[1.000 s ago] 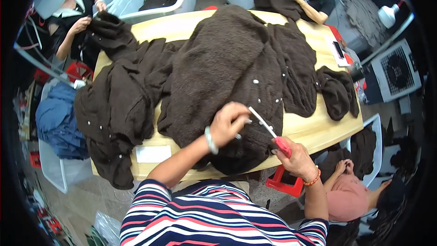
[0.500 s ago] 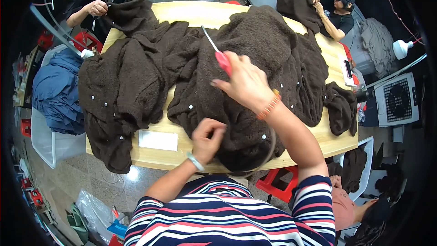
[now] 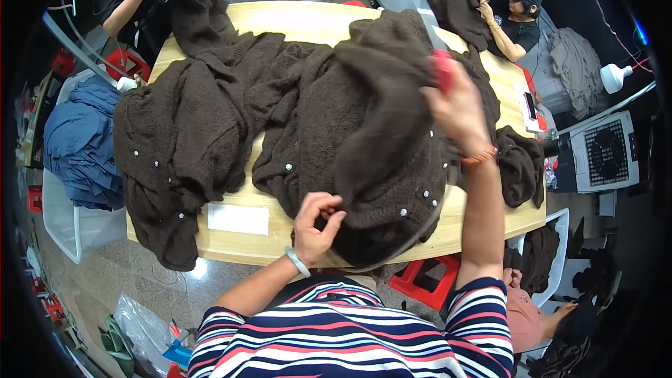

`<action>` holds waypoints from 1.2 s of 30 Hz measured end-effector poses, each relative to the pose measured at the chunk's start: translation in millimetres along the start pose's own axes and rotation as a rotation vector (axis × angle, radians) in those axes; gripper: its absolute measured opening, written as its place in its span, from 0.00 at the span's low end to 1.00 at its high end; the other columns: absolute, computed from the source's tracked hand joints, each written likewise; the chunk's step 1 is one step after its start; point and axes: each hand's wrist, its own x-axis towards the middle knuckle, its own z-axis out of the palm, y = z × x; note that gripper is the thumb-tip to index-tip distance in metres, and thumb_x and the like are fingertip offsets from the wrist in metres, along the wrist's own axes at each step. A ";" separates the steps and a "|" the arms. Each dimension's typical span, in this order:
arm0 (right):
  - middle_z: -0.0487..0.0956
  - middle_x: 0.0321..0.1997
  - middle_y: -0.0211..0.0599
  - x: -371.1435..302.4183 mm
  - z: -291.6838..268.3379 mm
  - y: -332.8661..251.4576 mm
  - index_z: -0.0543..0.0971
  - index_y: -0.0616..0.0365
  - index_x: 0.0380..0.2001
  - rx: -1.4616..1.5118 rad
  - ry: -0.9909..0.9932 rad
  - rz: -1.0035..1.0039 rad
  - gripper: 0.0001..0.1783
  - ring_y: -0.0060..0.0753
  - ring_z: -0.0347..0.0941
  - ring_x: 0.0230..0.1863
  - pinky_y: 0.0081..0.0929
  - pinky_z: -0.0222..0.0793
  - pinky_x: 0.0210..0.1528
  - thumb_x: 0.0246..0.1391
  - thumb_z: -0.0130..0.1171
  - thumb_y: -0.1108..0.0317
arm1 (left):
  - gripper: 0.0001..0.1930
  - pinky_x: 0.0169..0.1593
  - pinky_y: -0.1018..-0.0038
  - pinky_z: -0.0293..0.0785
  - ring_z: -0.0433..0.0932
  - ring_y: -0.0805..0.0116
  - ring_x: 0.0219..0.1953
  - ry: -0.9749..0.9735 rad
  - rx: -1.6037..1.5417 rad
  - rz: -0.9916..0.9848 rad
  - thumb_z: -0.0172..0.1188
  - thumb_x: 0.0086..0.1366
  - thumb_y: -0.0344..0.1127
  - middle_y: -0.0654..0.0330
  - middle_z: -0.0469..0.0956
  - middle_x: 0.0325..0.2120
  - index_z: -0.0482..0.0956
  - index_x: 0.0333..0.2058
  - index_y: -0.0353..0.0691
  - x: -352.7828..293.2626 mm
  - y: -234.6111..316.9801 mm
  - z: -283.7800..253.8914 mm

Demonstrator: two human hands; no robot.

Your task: Trimming loose threads and excess material from brown fabric items using scissors.

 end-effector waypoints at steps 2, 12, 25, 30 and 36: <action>0.77 0.55 0.44 -30.9 -39.7 81.7 0.70 0.64 0.57 0.197 0.173 0.027 0.30 0.33 0.73 0.55 0.30 0.67 0.57 0.48 0.63 0.78 | 0.20 0.44 0.80 0.71 0.72 0.74 0.40 -0.039 -0.002 -0.024 0.64 0.60 0.25 0.59 0.68 0.46 0.72 0.50 0.35 6.8 -8.5 9.9; 0.80 0.43 0.49 -166.7 -35.4 193.8 0.74 0.56 0.49 0.088 0.165 0.499 0.24 0.51 0.77 0.49 0.36 0.71 0.50 0.47 0.64 0.76 | 0.23 0.47 0.74 0.72 0.73 0.66 0.43 -0.292 0.192 0.141 0.67 0.57 0.29 0.55 0.71 0.45 0.73 0.51 0.35 68.8 23.8 82.9; 0.72 0.47 0.47 7.6 -11.9 29.7 0.67 0.58 0.47 -0.273 -0.099 -0.045 0.36 0.48 0.78 0.44 0.39 0.76 0.43 0.42 0.73 0.50 | 0.30 0.55 0.63 0.71 0.72 0.47 0.50 -0.526 0.501 0.200 0.69 0.51 0.33 0.43 0.68 0.51 0.70 0.54 0.40 47.8 -10.7 186.2; 0.75 0.48 0.55 74.6 87.9 46.0 0.72 0.63 0.44 -0.511 -0.012 0.012 0.25 0.44 0.81 0.39 0.36 0.79 0.38 0.48 0.66 0.58 | 0.20 0.57 0.73 0.68 0.73 0.71 0.51 -0.363 -0.477 -0.393 0.57 0.61 0.22 0.63 0.74 0.48 0.70 0.53 0.37 62.8 -37.4 190.0; 0.80 0.44 0.56 112.8 40.2 59.0 0.73 0.59 0.45 -0.120 -0.094 0.205 0.20 0.55 0.77 0.49 0.47 0.71 0.53 0.48 0.56 0.66 | 0.24 0.45 0.79 0.69 0.72 0.78 0.39 0.016 -0.871 -0.724 0.62 0.61 0.26 0.67 0.74 0.39 0.67 0.55 0.40 120.9 -18.8 185.9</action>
